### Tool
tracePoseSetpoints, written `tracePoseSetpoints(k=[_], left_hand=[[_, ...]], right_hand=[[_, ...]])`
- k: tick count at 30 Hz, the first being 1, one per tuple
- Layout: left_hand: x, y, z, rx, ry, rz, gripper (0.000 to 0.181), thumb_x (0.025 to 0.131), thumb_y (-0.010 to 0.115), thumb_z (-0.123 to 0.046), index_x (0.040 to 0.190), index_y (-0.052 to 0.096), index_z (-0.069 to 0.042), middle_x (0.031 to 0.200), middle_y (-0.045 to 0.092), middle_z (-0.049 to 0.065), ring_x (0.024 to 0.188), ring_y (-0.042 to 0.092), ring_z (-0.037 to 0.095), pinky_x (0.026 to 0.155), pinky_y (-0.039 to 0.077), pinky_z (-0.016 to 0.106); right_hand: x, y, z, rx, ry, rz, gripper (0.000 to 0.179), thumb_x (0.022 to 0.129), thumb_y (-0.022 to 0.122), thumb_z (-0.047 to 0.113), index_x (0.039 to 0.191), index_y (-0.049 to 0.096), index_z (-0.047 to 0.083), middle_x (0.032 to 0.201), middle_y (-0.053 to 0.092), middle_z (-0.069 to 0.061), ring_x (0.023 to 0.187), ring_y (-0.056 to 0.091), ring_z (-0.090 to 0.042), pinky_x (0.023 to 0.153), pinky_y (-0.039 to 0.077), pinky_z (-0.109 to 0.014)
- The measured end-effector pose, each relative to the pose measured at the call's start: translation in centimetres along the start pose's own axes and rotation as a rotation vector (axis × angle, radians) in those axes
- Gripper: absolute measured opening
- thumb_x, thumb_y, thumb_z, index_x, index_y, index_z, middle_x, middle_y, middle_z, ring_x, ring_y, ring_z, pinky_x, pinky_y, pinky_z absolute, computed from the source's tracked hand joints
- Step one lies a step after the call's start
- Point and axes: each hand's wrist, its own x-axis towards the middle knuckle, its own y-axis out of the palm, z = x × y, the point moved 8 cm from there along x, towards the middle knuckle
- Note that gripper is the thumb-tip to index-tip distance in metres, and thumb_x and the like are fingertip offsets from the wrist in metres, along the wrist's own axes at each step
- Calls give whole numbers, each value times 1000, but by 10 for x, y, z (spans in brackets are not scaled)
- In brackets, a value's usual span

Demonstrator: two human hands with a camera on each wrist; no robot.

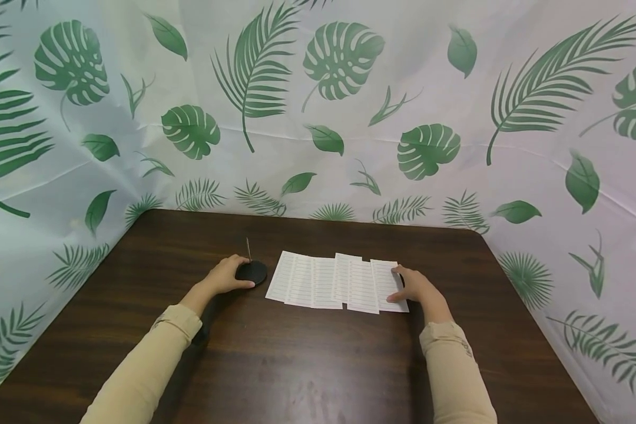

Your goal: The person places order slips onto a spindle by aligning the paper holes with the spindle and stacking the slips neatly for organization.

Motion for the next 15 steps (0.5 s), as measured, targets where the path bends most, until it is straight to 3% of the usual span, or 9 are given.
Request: tracePoseSetpoints(k=[6, 10, 15], left_hand=[[1, 2, 0, 12, -8, 10, 67, 81, 74, -33, 135, 48, -2, 137, 47, 21, 123, 45, 40, 95, 44, 59], [1, 2, 0, 8, -9, 11, 67, 81, 74, -33, 135, 48, -2, 137, 46, 21, 123, 44, 40, 94, 44, 60], [2, 0, 0, -1, -16, 6, 68, 81, 74, -32, 136, 47, -2, 137, 46, 21, 123, 44, 41, 94, 44, 61]], right_hand=[[-4, -3, -2, 12, 1, -46, 78, 72, 81, 29, 129, 47, -11, 135, 39, -38, 123, 39, -54, 100, 37, -61], [-7, -9, -3, 64, 9, -156, 63, 75, 78, 20, 121, 52, -14, 123, 51, -37, 113, 48, -52, 92, 44, -60], [-8, -18, -6, 145, 79, -285, 50, 77, 73, 8, 116, 53, -15, 114, 56, -36, 102, 54, -50, 83, 46, -58]])
